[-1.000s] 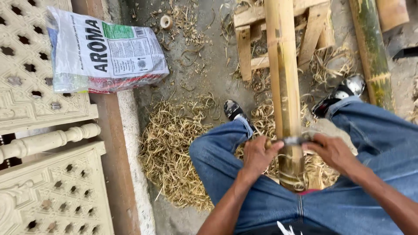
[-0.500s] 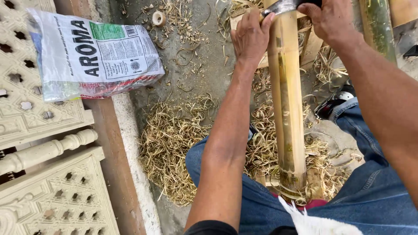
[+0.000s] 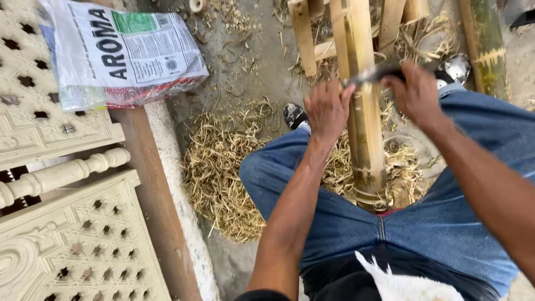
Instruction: Shave the outer layer of bamboo stalks using a curved sickle-like blade.
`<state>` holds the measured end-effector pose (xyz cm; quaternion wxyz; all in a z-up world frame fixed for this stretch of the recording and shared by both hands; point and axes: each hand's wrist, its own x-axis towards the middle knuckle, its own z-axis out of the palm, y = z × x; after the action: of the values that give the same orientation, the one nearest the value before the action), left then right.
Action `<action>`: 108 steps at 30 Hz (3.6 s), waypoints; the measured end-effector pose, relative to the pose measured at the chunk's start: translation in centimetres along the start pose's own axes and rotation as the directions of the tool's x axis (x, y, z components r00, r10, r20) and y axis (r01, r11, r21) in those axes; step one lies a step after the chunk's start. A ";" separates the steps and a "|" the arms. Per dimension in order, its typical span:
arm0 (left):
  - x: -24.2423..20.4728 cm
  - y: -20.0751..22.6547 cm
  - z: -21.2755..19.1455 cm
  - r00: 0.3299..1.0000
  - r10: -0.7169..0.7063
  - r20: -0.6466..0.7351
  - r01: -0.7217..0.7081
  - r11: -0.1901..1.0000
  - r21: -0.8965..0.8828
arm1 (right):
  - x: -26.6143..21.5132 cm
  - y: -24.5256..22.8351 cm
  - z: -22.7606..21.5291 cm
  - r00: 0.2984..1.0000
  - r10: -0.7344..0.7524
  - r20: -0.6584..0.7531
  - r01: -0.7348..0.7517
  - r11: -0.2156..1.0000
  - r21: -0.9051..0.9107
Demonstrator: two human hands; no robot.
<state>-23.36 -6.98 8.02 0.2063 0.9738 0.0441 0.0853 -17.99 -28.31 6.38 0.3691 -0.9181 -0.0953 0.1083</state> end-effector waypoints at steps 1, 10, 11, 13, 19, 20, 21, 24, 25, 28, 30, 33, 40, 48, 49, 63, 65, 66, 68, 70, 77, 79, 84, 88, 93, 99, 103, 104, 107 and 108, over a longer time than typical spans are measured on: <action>-1.5 0.4 -0.6 1.000 0.018 0.016 -0.018 0.999 -0.046 | -1.5 -0.4 -0.2 1.000 -0.014 -0.001 0.014 0.998 0.061; -14.5 4.1 -7.7 0.917 -0.070 0.393 0.126 0.985 -0.120 | -17.0 4.4 0.0 0.887 0.054 0.458 -0.065 0.998 0.009; -13.9 3.9 -8.2 0.919 -0.073 0.388 0.130 0.984 -0.123 | -16.2 3.6 -0.6 0.887 0.052 0.460 -0.061 0.998 0.005; -12.0 3.2 -8.8 0.730 -0.231 0.643 0.434 0.883 -0.176 | -13.5 2.2 -1.9 0.733 0.194 0.652 -0.172 0.980 -0.098; 1.8 -3.4 1.4 0.979 -0.068 0.194 0.123 0.950 -0.289 | 4.5 -0.3 -1.7 0.972 0.050 0.230 -0.026 0.994 -0.105; 5.7 -4.5 2.8 0.979 -0.072 0.192 0.126 0.949 -0.289 | 8.3 -1.6 -2.1 0.971 0.047 0.233 -0.023 0.994 -0.107; 9.2 -5.3 4.3 0.996 -0.048 0.079 0.068 0.957 -0.283 | 11.6 -2.7 -2.6 0.983 0.038 0.182 -0.013 0.990 -0.137; 18.8 -7.9 8.3 0.998 -0.033 -0.044 0.023 0.976 -0.216 | 21.1 -1.1 -2.2 0.996 -0.051 0.070 0.062 0.984 -0.167; 22.0 -8.8 9.3 0.997 -0.041 -0.062 0.030 0.987 -0.159 | 24.3 0.0 -1.9 0.990 -0.138 0.002 0.136 0.976 -0.169; 27.1 -10.2 11.7 0.978 -0.024 -0.208 0.000 0.993 -0.115 | 25.9 -3.5 -3.4 0.892 -0.415 -0.176 0.328 0.865 -0.380; 27.0 -10.0 11.0 0.969 0.001 -0.249 -0.027 0.994 -0.103 | 26.1 -3.5 -3.1 0.805 -0.549 -0.227 0.413 0.791 -0.451; 24.5 -9.4 10.8 0.977 -0.009 -0.213 -0.012 0.995 -0.096 | 24.5 -1.4 -2.0 0.791 -0.561 -0.244 0.428 0.793 -0.435; 16.9 -7.0 7.5 0.997 -0.072 -0.026 0.071 0.997 -0.041 | 17.2 -3.2 -2.1 0.996 -0.050 -0.074 0.047 0.998 -0.044; 7.1 -3.2 2.6 0.993 -0.017 -0.114 0.006 0.995 -0.097 | 7.1 -1.7 -0.6 0.999 -0.007 -0.054 0.000 0.990 -0.144; 5.1 -2.4 1.3 0.989 0.007 -0.149 -0.020 0.996 -0.082 | 4.8 -1.1 -0.2 0.992 -0.077 -0.096 0.058 0.981 -0.186; -13.1 -0.4 -6.2 0.933 0.034 0.357 0.110 0.921 -0.375 | -14.6 -0.3 -1.7 0.882 -0.004 0.470 0.060 0.993 -0.104; -9.7 -1.6 -4.2 0.937 -0.007 0.348 0.152 0.909 -0.389 | -9.9 -0.9 -2.1 0.859 -0.001 0.512 0.062 0.993 -0.102; -7.3 -2.4 -2.6 0.961 -0.005 0.276 0.106 0.929 -0.354 | -7.0 0.0 -1.6 0.913 0.026 0.406 0.052 0.982 -0.180; -2.1 -3.8 0.5 0.979 -0.002 0.206 0.068 0.948 -0.312 | -1.1 -0.8 -1.8 0.954 0.044 0.297 0.034 0.967 -0.252; 4.6 -5.5 3.7 0.992 -0.007 0.129 0.044 0.957 -0.286 | 6.0 -4.6 -3.2 0.986 -0.112 0.123 0.121 0.990 -0.074; 24.2 -9.3 10.9 0.997 -0.051 -0.053 0.043 0.989 -0.140 | 25.1 1.4 -1.4 0.993 -0.115 -0.002 0.110 0.959 -0.262; 26.0 -9.2 10.8 0.976 -0.013 -0.219 -0.014 0.993 -0.120 | 27.2 2.4 -1.2 0.926 -0.376 -0.035 0.339 0.869 -0.361; 23.5 -9.1 11.8 0.979 -0.019 -0.204 -0.001 0.995 -0.101 | 24.1 0.2 -1.5 0.905 -0.421 -0.054 0.321 0.763 -0.561; 19.2 -8.4 11.3 0.988 -0.054 -0.144 0.042 0.995 -0.086 | 19.4 -2.5 -2.4 0.741 -0.622 -0.252 0.467 0.747 -0.472; 13.1 -6.7 8.2 0.997 -0.079 -0.024 0.076 0.991 -0.110 | 14.3 -3.1 -2.3 0.997 -0.073 -0.017 0.068 0.977 -0.203; 4.4 -3.4 3.9 0.996 -0.083 -0.035 0.077 0.986 -0.148 | 4.8 -2.2 -1.2 0.997 -0.072 -0.009 0.068 0.974 -0.216; -1.7 -1.8 1.2 0.997 -0.068 0.045 0.075 0.983 -0.166 | -1.3 -2.3 -0.4 1.000 -0.008 -0.008 0.007 0.986 -0.164; -3.6 -1.4 0.5 0.997 -0.066 0.043 0.073 0.984 -0.165 | -3.5 -2.6 -0.5 1.000 -0.010 -0.011 0.008 0.987 -0.163; -10.0 -0.3 -1.7 0.998 -0.024 0.051 0.035 0.976 -0.214 | -11.3 -2.7 0.0 1.000 0.011 -0.007 -0.011 0.988 -0.153; -12.1 -0.1 -2.3 0.988 -0.019 0.153 0.053 0.974 -0.220 | -13.9 -2.0 0.3 1.000 -0.023 -0.004 0.022 0.992 -0.123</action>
<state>-35.64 -7.41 8.27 0.3187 0.9471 0.0363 0.0127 -31.61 -30.22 9.33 0.3134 -0.9382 -0.1113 0.0956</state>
